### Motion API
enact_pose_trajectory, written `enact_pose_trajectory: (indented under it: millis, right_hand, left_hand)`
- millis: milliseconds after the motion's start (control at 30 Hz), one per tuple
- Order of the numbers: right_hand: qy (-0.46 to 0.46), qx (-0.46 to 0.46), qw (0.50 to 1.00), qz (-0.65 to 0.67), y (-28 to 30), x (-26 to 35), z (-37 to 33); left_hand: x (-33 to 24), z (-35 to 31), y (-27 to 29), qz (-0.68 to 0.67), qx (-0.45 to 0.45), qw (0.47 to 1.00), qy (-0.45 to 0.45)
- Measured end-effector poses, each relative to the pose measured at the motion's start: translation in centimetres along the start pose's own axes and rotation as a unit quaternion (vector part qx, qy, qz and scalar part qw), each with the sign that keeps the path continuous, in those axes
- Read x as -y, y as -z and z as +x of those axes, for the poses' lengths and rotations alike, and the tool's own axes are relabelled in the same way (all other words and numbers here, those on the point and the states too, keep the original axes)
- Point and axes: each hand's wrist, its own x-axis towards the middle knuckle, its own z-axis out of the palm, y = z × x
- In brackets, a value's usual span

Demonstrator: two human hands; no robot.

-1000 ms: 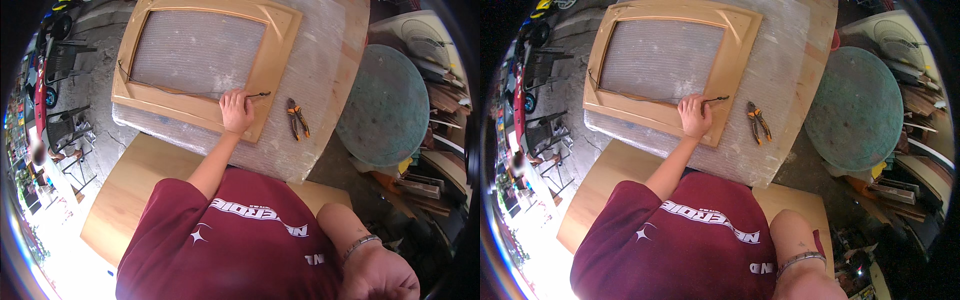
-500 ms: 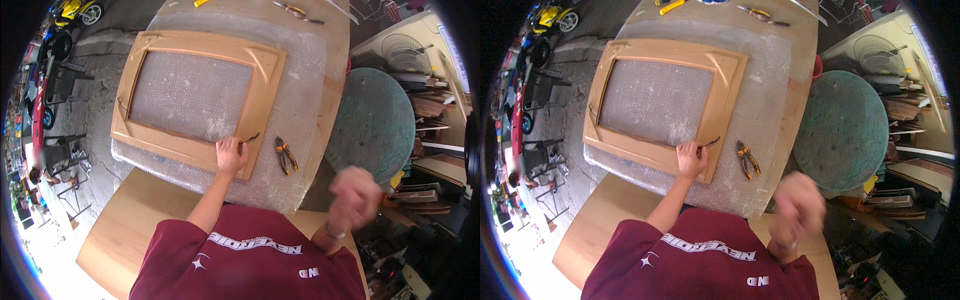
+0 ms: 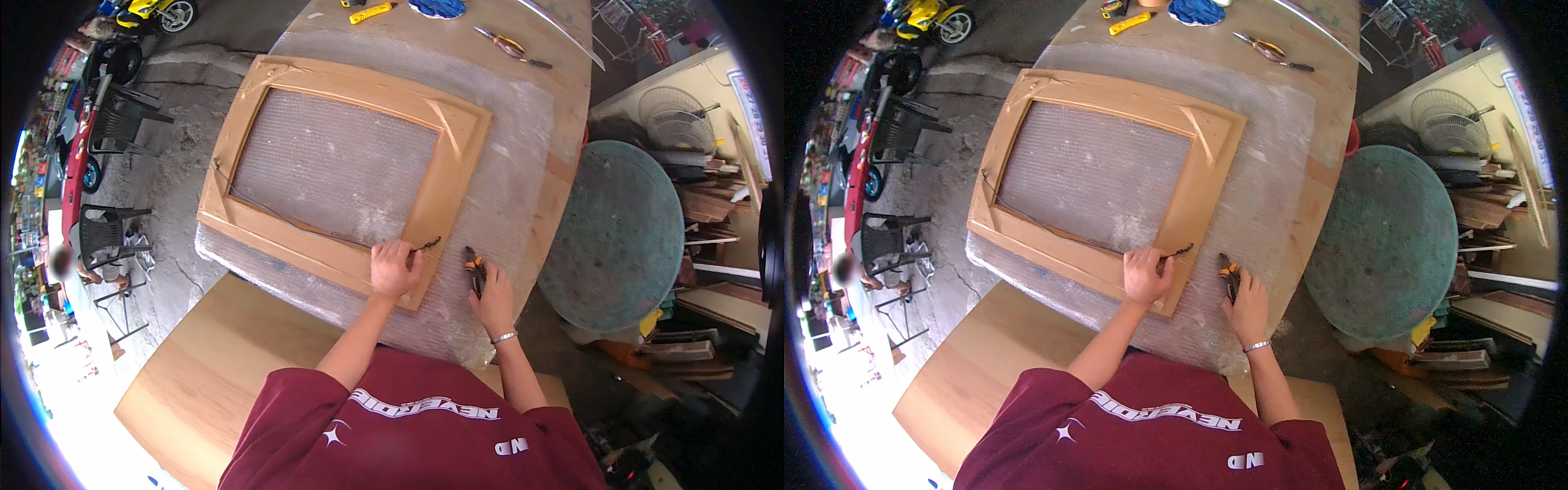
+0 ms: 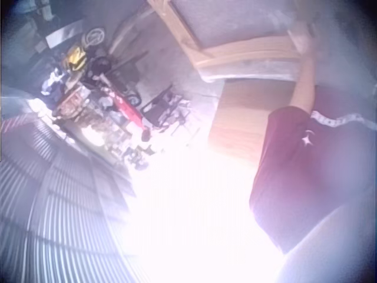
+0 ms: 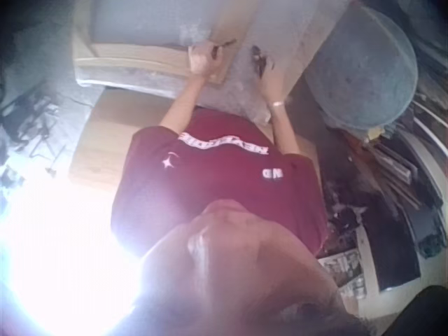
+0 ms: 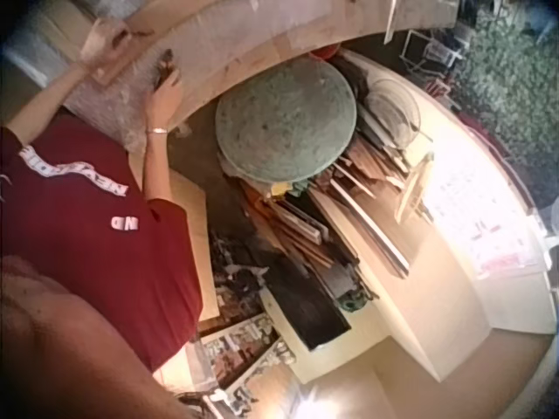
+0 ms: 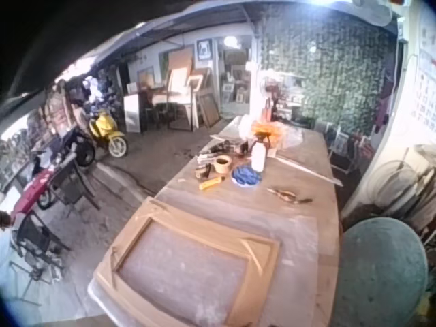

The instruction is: The person moves a wooden frame to a workbench and uses pliers to cut and strip wires attached to the frame. The person then uses the pliers to twist the wire ends together to secure them.

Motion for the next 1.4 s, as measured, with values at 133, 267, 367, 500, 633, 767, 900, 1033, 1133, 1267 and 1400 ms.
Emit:
enact_pose_trajectory:
  millis: [133, 267, 367, 500, 633, 767, 900, 1033, 1133, 1267, 1400]
  right_hand:
    - [0.076, -0.026, 0.997, 0.005, 2.5, -1.1, 1.2]
    - [0.102, 0.06, 0.993, -0.005, 3.8, -2.5, 2.9]
    - [0.135, -0.043, 0.99, -0.022, 5.7, -3.4, 8.7]
    - [0.155, -0.165, 0.973, 0.04, 10.5, -2.4, 22.9]
    - [0.198, -0.282, 0.938, -0.03, 13.8, -3.6, 40.4]
    - [0.076, -0.217, 0.973, -0.034, 12.2, -1.0, 52.4]
    - [0.127, -0.182, 0.975, -0.015, 9.6, -3.7, 61.8]
    - [0.141, -0.132, 0.97, -0.148, 11.3, -8.6, 68.3]
    - [0.114, -0.136, 0.96, -0.215, 15.4, -10.0, 70.3]
    - [0.222, -0.244, 0.89, -0.316, 17.0, -7.8, 68.3]
    - [0.157, -0.027, 0.986, 0.051, 18.9, -2.1, 54.4]
  left_hand:
    - [-0.1, -0.1, -0.1, -0.01, 0.001, 1.0, 0.011]
    - [-0.4, 0.0, -0.3, -0.023, 0.004, 0.999, 0.023]
    - [-0.2, 0.4, -0.2, 0.0, 0.012, 1.0, 0.026]
    - [-0.5, 0.7, -0.1, 0.009, 0.031, 0.999, 0.043]
    - [-0.5, 1.3, -0.5, 0.001, 0.037, 0.999, 0.034]
    - [0.2, 0.7, 0.2, 0.009, 0.042, 0.997, 0.065]
    - [0.3, 0.1, 0.7, 0.014, 0.051, 0.995, 0.08]
    - [0.3, -0.1, 0.1, -0.008, 0.048, 0.994, 0.095]
    - [0.3, 1.0, -0.3, -0.033, 0.023, 0.996, 0.082]
    - [0.3, 0.8, -0.2, -0.039, 0.031, 0.995, 0.088]
    - [0.7, 0.4, -0.1, -0.036, 0.024, 0.997, 0.066]
